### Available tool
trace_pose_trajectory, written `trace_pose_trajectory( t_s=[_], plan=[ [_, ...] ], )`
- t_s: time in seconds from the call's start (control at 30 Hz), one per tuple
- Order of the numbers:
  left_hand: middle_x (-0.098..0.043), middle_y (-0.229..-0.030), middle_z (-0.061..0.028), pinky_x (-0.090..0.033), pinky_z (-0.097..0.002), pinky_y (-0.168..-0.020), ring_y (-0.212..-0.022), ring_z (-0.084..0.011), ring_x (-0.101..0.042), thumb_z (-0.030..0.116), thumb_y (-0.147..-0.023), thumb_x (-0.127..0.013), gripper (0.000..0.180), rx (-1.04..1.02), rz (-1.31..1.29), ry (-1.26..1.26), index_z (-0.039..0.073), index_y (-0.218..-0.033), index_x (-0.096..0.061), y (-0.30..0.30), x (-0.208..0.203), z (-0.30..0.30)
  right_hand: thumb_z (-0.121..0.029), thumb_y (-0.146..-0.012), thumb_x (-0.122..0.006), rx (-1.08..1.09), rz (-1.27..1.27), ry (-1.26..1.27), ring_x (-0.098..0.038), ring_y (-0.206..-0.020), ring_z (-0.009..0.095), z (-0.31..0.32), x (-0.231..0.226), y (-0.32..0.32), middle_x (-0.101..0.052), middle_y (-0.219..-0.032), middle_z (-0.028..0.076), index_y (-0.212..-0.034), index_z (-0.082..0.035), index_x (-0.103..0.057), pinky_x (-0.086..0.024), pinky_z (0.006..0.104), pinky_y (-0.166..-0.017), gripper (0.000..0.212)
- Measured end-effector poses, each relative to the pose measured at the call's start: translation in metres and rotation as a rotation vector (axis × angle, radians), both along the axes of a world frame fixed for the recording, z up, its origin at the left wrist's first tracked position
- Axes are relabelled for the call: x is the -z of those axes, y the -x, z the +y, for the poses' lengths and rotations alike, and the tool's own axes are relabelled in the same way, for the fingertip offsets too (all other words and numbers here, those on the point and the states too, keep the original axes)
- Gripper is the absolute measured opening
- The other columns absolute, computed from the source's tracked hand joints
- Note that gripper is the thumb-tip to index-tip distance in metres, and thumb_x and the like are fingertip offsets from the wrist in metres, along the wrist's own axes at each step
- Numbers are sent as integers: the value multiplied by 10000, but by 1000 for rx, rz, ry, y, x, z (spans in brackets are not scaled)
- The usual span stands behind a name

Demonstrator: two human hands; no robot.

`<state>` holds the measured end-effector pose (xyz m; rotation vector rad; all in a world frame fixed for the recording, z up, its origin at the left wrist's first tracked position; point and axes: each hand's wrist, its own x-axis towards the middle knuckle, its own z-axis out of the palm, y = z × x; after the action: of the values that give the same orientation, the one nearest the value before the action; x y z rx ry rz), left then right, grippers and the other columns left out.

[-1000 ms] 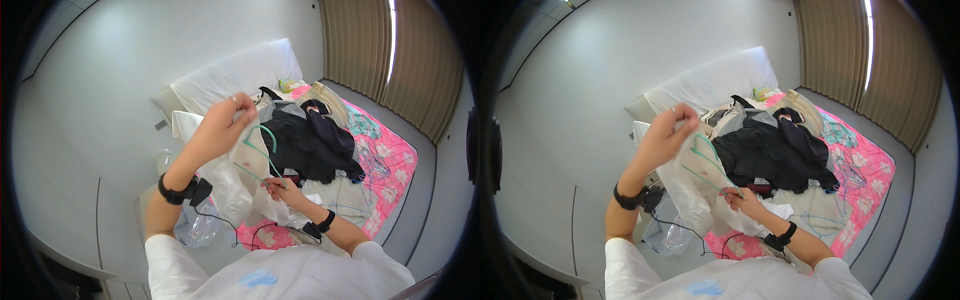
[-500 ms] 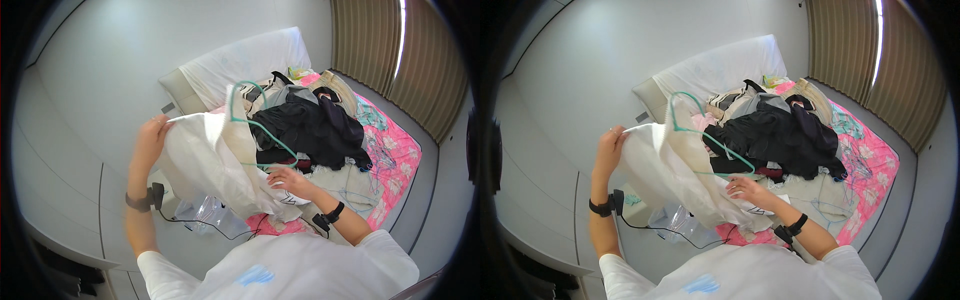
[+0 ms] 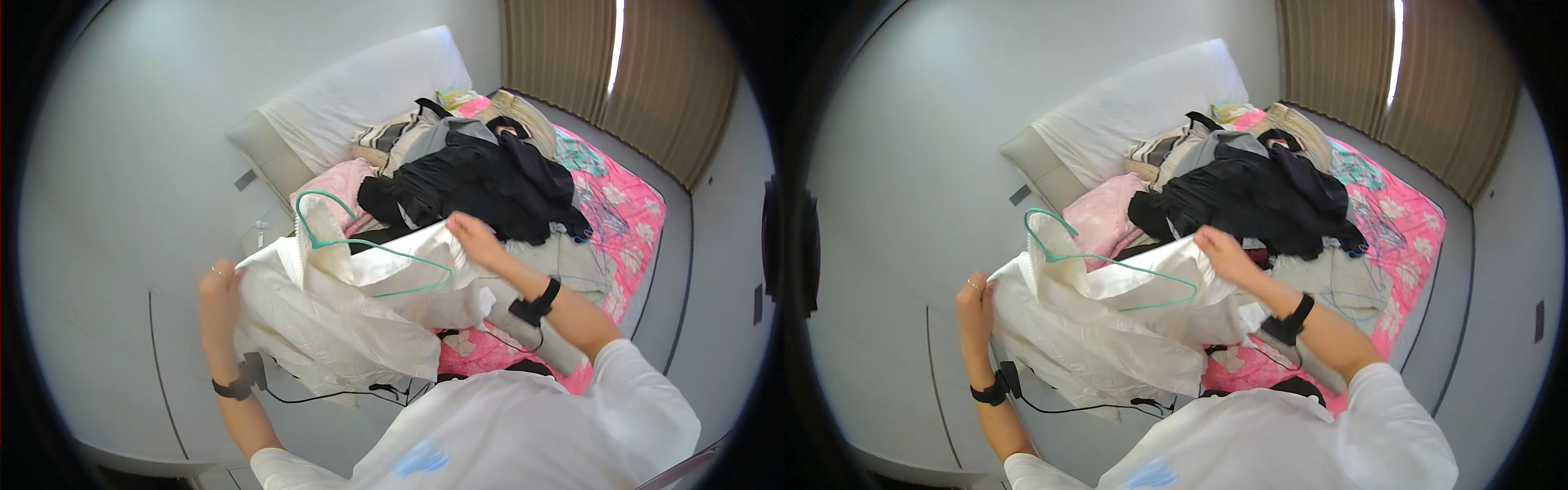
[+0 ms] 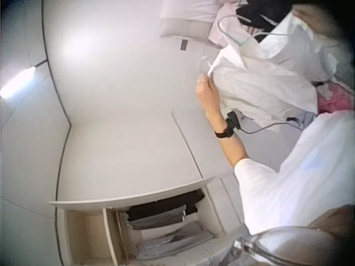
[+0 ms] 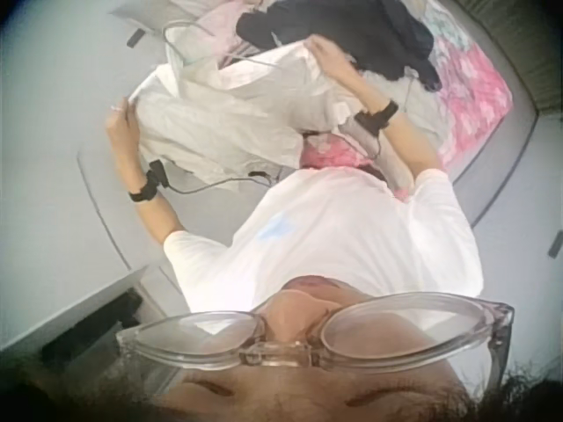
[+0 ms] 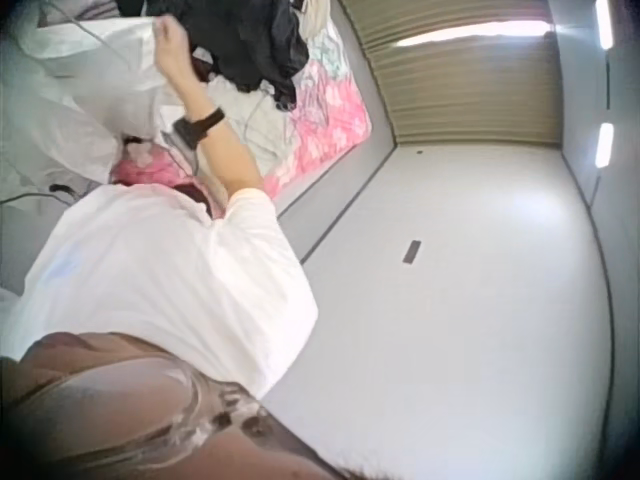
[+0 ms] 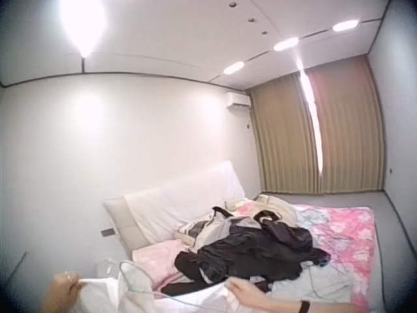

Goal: The person picks up several garments from a pile on a bed, places each one onto a clothes hanger, and hangs the hangers on a rod inside a wardrobe.

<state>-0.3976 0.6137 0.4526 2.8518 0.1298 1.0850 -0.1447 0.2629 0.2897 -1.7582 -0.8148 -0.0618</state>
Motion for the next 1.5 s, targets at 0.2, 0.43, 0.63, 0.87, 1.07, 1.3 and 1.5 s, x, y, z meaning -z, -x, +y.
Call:
trace_pose_trajectory(
  t_s=[0.2,0.43,0.63,0.87,1.07,1.3,1.5],
  plan=[
    [-541,-720,-194,-413,-405,-578,-659,-372,-533,57,-838,-609,100,56,-32,12,-16,-821,-543,-13,34,5,-271,-991,-434,68,-305,408,-562,-773,438,-29,-99,-1,-565,-758,244,-933,-12,-470,-419,484,-653,268],
    [-569,-764,-196,-427,-417,-614,-698,-377,-556,78,-866,-582,84,153,-75,114,-5,-861,-576,-34,52,-17,-234,-990,-447,144,-244,331,-538,-697,323,-50,-121,9,-525,-735,187,-899,10,-515,-430,378,-667,269],
    [-588,-786,-190,-434,-437,-636,-725,-379,-572,106,-892,-569,116,232,-154,154,-7,-869,-590,-26,51,-66,-235,-973,-464,152,-126,278,-563,-766,328,-56,-152,70,-570,-803,188,-933,21,-529,-443,393,-716,266],
    [-543,-701,-244,-402,-444,-588,-635,-400,-536,132,-927,-540,169,350,-103,337,-20,-869,-583,20,68,-163,-183,-958,-500,257,-233,-144,-501,-699,288,-52,-165,179,-522,-755,173,-958,10,-477,-431,357,-687,194],
    [-514,-680,-256,-384,-406,-558,-594,-385,-485,156,-923,-545,212,267,-172,505,-35,-833,-562,142,73,-194,-166,-976,-494,111,-190,-197,-542,-679,258,-91,-110,339,-538,-745,136,-1032,10,-480,-439,329,-668,185],
    [-469,-624,-216,-363,-382,-538,-551,-263,-406,204,-948,-523,277,121,-105,662,-39,-818,-544,289,132,-234,-133,-950,-510,-186,-17,-238,-559,-732,174,-55,-26,451,-570,-765,76,-1051,20,-542,-444,328,-683,186],
    [-440,-616,-43,-357,-302,-557,-637,-103,-379,236,-968,-517,324,-105,-280,786,-25,-776,-512,422,132,-198,-100,-900,-566,-825,-214,54,-584,-904,261,-44,-79,533,-604,-944,133,-1037,-8,-584,-445,335,-808,166]
  ],
)
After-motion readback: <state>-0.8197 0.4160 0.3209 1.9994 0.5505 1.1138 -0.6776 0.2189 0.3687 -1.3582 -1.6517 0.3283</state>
